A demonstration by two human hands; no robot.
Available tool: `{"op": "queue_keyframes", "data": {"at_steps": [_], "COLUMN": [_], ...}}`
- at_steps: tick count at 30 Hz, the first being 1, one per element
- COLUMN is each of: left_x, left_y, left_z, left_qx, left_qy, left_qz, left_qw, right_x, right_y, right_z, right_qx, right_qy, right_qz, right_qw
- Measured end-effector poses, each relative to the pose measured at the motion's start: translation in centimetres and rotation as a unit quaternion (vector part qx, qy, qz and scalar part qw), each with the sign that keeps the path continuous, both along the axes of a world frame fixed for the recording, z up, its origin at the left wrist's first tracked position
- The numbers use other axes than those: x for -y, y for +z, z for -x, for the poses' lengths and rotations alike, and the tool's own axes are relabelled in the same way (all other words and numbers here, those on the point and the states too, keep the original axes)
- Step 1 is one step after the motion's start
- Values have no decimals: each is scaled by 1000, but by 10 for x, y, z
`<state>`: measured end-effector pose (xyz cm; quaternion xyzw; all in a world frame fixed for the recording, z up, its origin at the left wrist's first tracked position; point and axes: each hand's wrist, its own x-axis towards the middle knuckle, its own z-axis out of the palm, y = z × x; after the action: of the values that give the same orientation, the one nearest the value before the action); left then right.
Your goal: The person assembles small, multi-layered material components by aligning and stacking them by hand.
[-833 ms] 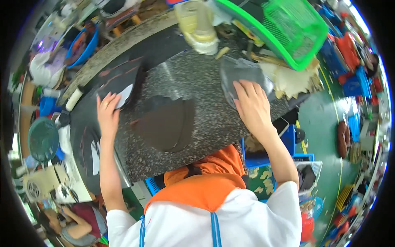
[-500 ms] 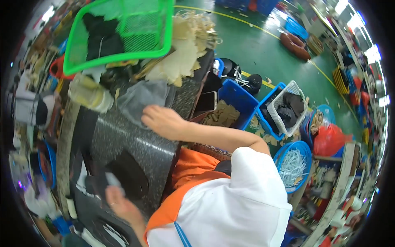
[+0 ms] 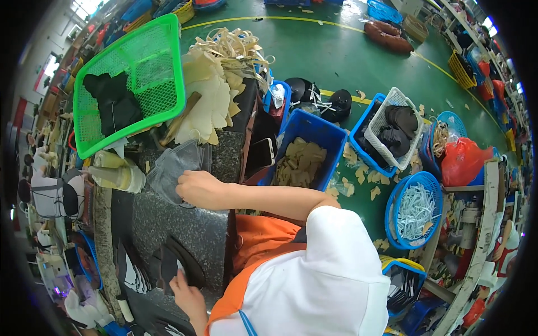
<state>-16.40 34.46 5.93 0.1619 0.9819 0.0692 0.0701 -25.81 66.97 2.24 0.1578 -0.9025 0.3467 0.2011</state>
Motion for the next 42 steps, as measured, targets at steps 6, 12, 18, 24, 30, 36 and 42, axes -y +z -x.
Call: {"op": "queue_keyframes", "data": {"at_steps": [6,12,18,24,30,36,42], "left_x": [-11,-29,-57,-51,-28,-32,-35], "left_y": [-13,-5,-9,2,-14,-27,-14], "left_z": [-24,-14,9,30,20,17,13], "left_qx": [-90,-138,-42,-135,176,80,-13], "left_qy": [-127,-131,65,-8,262,220,135], "left_qz": [39,43,-355,-279,-695,-679,-607], "left_qw": [987,981,932,951,646,695,783], "right_x": [-6,31,102,99,116,135,142], "right_y": [3,30,-3,27,30,25,33], "right_z": [5,-30,-30,-40,-30,-34,-24], "right_qx": [-21,126,371,258,496,449,400], "right_qy": [-13,-58,191,191,205,206,160], "right_qz": [-57,-32,374,118,341,358,208], "right_qw": [998,990,828,940,772,792,878]}}
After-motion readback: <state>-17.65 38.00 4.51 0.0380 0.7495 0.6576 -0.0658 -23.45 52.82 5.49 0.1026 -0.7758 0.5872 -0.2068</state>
